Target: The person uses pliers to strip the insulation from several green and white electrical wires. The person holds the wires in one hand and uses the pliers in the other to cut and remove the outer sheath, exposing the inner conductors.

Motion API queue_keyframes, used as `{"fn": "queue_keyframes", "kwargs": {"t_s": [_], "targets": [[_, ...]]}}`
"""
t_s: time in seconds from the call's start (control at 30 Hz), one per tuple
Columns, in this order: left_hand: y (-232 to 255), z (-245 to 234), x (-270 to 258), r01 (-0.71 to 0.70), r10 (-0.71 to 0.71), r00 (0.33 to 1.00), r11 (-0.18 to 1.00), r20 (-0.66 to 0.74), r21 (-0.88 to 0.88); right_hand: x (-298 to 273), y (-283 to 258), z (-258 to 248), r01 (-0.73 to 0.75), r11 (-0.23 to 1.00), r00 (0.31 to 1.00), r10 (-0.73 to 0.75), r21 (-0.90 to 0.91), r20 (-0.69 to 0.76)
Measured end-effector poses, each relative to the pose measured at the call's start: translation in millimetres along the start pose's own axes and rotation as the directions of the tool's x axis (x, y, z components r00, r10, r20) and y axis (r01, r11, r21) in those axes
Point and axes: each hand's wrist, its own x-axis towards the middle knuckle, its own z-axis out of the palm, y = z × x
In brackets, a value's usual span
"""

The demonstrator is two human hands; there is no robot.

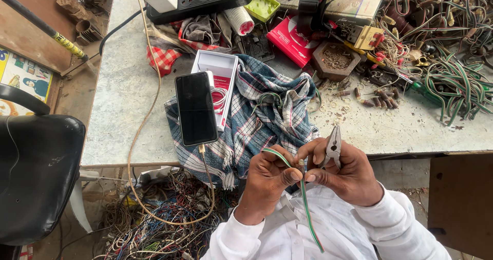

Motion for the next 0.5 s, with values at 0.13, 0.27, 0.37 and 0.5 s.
{"fn": "queue_keyframes", "kwargs": {"t_s": [0.13, 0.27, 0.37, 0.5], "targets": [[-3, 3, 4, 0.116, -0.115, 0.990, 0.993, -0.082, 0.007, 2, -4, -1, -0.026, 0.977, 0.996, 0.008, 0.213, 0.088], [-4, 3, 5, 0.104, -0.026, 0.983, 0.891, -0.179, 0.442, 5, -17, -4, 0.046, 0.993, 0.993, -0.057, 0.105, 0.106], [2, 8, 1, -0.172, 0.398, 0.910, 0.617, -0.116, 0.768, 9, -26, -7, 0.090, 0.982, 0.993, -0.074, -0.168, 0.096], [19, 22, -6, -0.416, 0.732, 0.676, 0.290, 0.081, 0.862, 16, -25, -4, -0.002, 0.971, 0.993, 0.031, -0.240, 0.117]]}}
